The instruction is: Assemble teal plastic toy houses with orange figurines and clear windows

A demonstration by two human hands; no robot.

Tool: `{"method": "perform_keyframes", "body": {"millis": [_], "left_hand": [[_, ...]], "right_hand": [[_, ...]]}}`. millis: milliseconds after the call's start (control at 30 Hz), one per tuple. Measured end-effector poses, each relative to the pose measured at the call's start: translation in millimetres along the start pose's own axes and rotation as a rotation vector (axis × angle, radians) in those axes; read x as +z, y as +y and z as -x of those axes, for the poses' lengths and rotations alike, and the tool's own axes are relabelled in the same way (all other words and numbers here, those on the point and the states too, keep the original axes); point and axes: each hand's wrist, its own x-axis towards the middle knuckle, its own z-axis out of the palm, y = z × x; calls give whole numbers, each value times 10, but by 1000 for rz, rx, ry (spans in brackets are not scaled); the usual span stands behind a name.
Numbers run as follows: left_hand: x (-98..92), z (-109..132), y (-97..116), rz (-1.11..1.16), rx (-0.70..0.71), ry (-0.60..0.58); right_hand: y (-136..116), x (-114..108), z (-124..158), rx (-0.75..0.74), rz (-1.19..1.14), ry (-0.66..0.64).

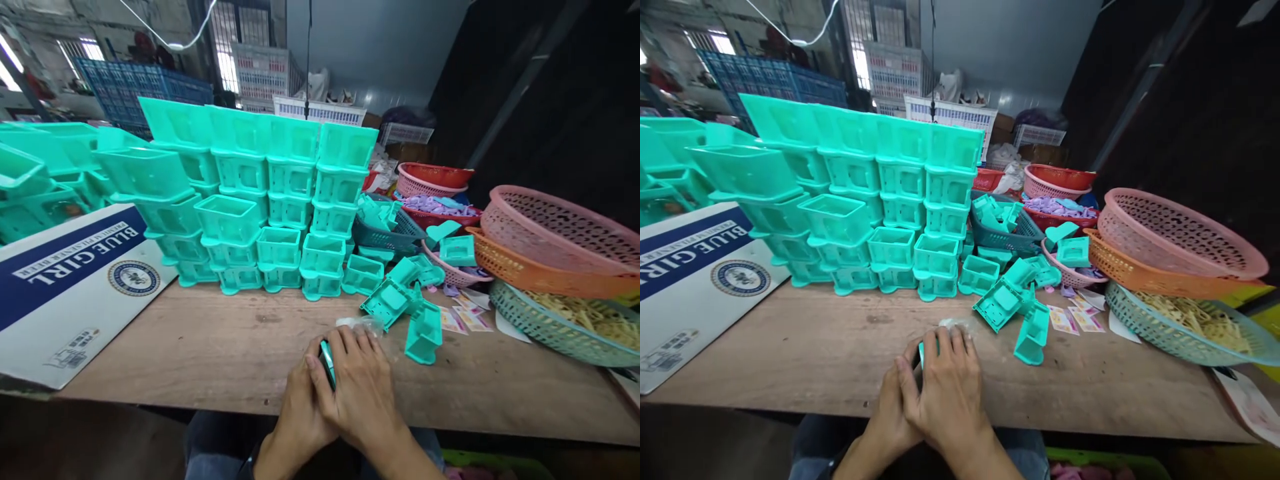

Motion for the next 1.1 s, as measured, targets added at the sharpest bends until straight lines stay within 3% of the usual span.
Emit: {"method": "perform_keyframes", "body": {"millis": [200,333,533,700,900,1000,1100], "left_hand": [[51,-23,14,-144,19,-38],[83,-34,-19,-106,-4,-19],[96,-32,-121,-100,79,55],[131,15,-193,-126,67,120],[232,191,-316,-85,-52,210],[199,245,-360,-38,-128,251],[106,259,-411,31,-147,271]], "right_hand": [[53,32,40,34,-25,6],[52,57,49,37,-23,44],[0,88,2,49,-26,93],[-26,95,-17,43,-18,103],[-9,7,72,-48,-88,106],[108,-86,147,-104,-152,186],[302,-84,256,150,-315,343]]}}
